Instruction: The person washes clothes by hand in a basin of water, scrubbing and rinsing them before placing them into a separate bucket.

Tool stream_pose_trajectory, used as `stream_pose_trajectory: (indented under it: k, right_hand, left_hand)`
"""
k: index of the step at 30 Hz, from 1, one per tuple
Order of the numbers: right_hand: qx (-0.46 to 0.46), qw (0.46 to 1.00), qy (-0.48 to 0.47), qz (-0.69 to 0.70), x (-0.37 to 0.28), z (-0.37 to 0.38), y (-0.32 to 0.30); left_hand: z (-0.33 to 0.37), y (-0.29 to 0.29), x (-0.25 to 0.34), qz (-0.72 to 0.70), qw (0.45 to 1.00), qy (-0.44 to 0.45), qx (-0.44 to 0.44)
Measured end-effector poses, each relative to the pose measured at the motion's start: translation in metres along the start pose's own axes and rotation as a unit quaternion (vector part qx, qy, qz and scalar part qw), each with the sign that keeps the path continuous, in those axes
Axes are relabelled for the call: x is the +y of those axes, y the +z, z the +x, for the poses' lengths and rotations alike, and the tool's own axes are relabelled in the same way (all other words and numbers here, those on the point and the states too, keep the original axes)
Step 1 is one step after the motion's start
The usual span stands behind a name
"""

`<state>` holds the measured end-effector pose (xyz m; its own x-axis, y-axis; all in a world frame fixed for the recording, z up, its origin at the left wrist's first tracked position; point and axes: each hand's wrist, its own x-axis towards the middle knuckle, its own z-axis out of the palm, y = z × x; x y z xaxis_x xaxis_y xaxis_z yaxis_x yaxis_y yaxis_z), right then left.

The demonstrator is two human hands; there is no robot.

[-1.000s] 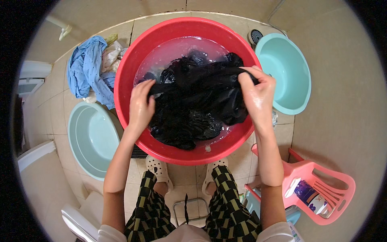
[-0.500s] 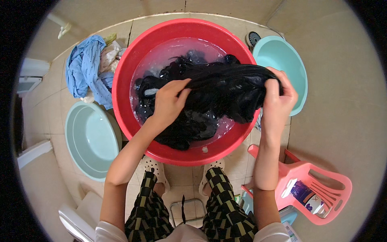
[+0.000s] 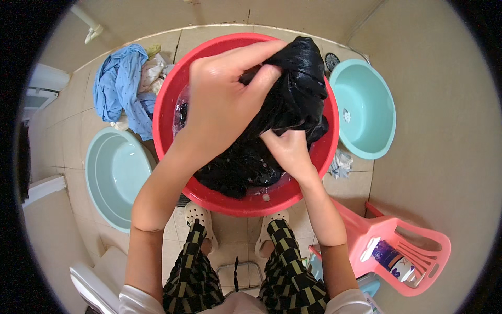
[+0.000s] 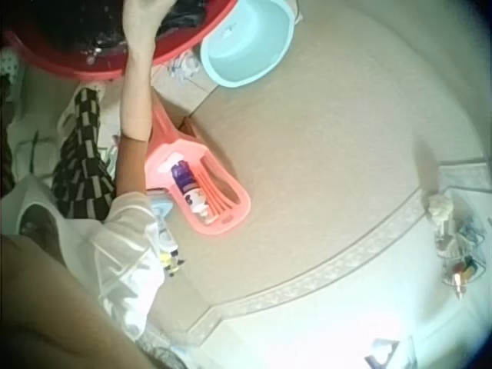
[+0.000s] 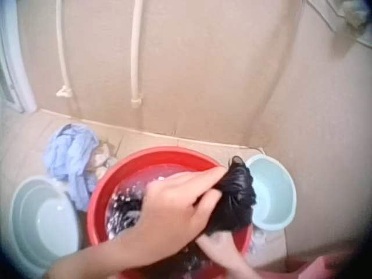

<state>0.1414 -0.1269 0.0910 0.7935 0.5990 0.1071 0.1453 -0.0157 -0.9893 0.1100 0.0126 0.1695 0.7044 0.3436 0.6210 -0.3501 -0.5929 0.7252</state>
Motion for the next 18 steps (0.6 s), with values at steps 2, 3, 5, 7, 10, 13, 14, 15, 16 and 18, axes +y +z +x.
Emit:
stream_pose_trajectory:
  k: [2,3,5,7,10,13,14,15,16,18]
  right_hand:
    - [0.065,0.997,0.005,-0.045,-0.001,0.01,-0.008]
    - [0.108,0.994,0.025,-0.022,0.002,0.014,-0.016]
    - [0.176,0.984,0.013,-0.003,-0.003,0.023,-0.036]
    - [0.222,0.97,0.063,0.071,0.0,0.034,-0.064]
    - [0.257,0.966,0.039,-0.009,-0.001,0.053,-0.079]
    - [0.252,0.952,0.022,-0.171,0.041,0.066,-0.095]
    - [0.212,0.926,0.019,-0.311,0.044,0.063,-0.097]
    - [0.183,0.882,-0.029,-0.433,0.049,0.059,-0.096]
    - [0.149,0.82,-0.076,-0.547,0.055,0.053,-0.093]
    - [0.036,0.806,-0.07,-0.586,0.027,0.042,-0.046]
  left_hand:
    - [-0.003,0.01,-0.017,-0.023,1.0,-0.005,0.015]
    - [-0.005,0.01,-0.017,-0.063,0.997,-0.042,-0.024]
    - [-0.014,0.019,-0.038,-0.14,0.986,-0.089,-0.034]
    - [-0.031,0.022,-0.064,-0.173,0.973,-0.136,-0.075]
    - [-0.076,0.03,-0.116,0.035,0.984,-0.112,-0.136]
    - [-0.119,0.047,-0.141,0.115,0.951,-0.037,-0.286]
    - [-0.124,0.048,-0.13,0.182,0.911,-0.04,-0.368]
    - [-0.131,0.052,-0.128,0.236,0.896,-0.001,-0.377]
    - [-0.136,0.056,-0.128,0.288,0.877,0.039,-0.384]
    - [-0.151,0.043,-0.137,0.341,0.855,0.032,-0.39]
